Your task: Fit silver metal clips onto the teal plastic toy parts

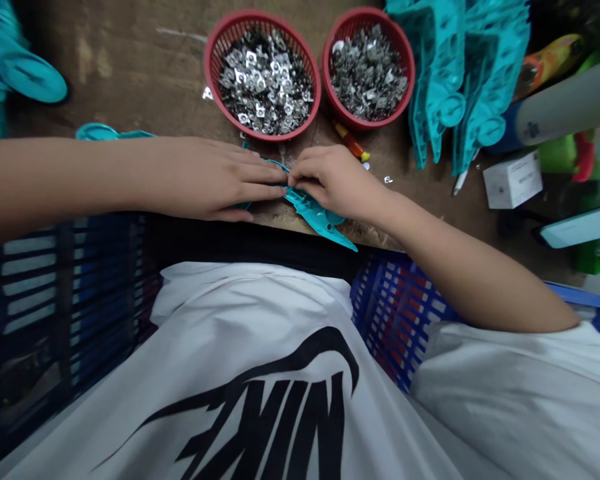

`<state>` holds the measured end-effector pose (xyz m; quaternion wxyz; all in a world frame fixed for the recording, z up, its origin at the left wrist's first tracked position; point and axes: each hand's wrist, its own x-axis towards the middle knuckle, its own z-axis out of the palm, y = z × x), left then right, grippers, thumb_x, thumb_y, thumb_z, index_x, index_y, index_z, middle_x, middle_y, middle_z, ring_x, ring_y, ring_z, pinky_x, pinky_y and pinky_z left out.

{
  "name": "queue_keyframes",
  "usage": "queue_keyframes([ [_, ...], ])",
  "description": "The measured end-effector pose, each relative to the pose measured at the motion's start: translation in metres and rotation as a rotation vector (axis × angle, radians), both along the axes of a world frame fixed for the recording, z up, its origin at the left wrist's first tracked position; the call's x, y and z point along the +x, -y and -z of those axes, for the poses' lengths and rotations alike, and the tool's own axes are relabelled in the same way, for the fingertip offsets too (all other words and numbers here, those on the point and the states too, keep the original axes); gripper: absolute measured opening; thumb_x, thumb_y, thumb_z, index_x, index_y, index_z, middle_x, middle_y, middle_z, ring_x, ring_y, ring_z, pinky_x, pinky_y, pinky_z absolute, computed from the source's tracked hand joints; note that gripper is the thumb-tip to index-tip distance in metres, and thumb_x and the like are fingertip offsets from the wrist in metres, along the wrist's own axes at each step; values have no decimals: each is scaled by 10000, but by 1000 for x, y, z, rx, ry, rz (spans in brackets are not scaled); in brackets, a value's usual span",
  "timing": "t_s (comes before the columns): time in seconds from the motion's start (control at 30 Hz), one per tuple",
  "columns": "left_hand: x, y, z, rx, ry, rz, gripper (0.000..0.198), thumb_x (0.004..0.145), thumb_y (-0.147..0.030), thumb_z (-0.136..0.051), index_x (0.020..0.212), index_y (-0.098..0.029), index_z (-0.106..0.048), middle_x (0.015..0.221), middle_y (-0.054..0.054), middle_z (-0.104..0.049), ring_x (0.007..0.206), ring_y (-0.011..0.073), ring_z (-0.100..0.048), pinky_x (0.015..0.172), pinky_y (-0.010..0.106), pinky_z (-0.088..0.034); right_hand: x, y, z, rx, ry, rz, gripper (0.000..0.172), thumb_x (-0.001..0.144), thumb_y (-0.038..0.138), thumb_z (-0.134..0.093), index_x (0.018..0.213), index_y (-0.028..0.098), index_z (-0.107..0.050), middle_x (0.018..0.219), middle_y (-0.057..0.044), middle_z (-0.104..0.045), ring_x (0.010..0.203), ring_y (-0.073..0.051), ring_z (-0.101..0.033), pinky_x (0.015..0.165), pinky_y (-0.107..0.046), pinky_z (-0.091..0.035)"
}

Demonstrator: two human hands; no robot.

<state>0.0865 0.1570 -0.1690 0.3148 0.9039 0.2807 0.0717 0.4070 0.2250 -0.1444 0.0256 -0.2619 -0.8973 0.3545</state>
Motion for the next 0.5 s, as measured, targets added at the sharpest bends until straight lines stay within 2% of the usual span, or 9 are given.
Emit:
queue_keyframes([
  [0.13, 1, 0, -1, -15, 4, -10, 654, 1098, -481, -892, 1739, -366, -839, 1915, 82, -734, 1812, 419, -673, 1597, 572, -481, 0, 6, 4, 45, 20, 11, 241, 1224, 371, -729, 1225, 313, -963, 1267, -111, -939, 1205, -353, -868, 1169, -542, -690],
  [0.3, 0, -1, 1, 2, -21, 4, 672, 1088, -431, -889, 1756, -418, -812, 1950, 44, -702, 1820, 416, -671, 1615, 585, -458, -5, 26, 5, 166, 51, 53, 316, 1245, 330, -663, 1298, 268, -969, 1304, -148, -931, 1289, -382, -839, 1171, -536, -687],
  [0.43, -1, 2, 1, 16, -37, 6, 624, 1126, -458, -869, 1745, -410, -814, 1933, 38, -718, 1810, 397, -670, 1613, 575, -459, -4, 23, -11, 189, 67, 35, 306, 1232, 294, -698, 1383, 280, -963, 1421, -135, -928, 1311, -373, -849, 1161, -516, -686],
  [0.5, 2, 7, 1, 33, -22, -60, 536, 1158, -478, -834, 1683, -367, -850, 1862, 53, -777, 1757, 391, -704, 1580, 581, -501, 4, 11, -21, 256, 104, 119, 269, 1199, 271, -754, 1378, 267, -955, 1446, -156, -933, 1282, -389, -863, 1157, -532, -674],
])
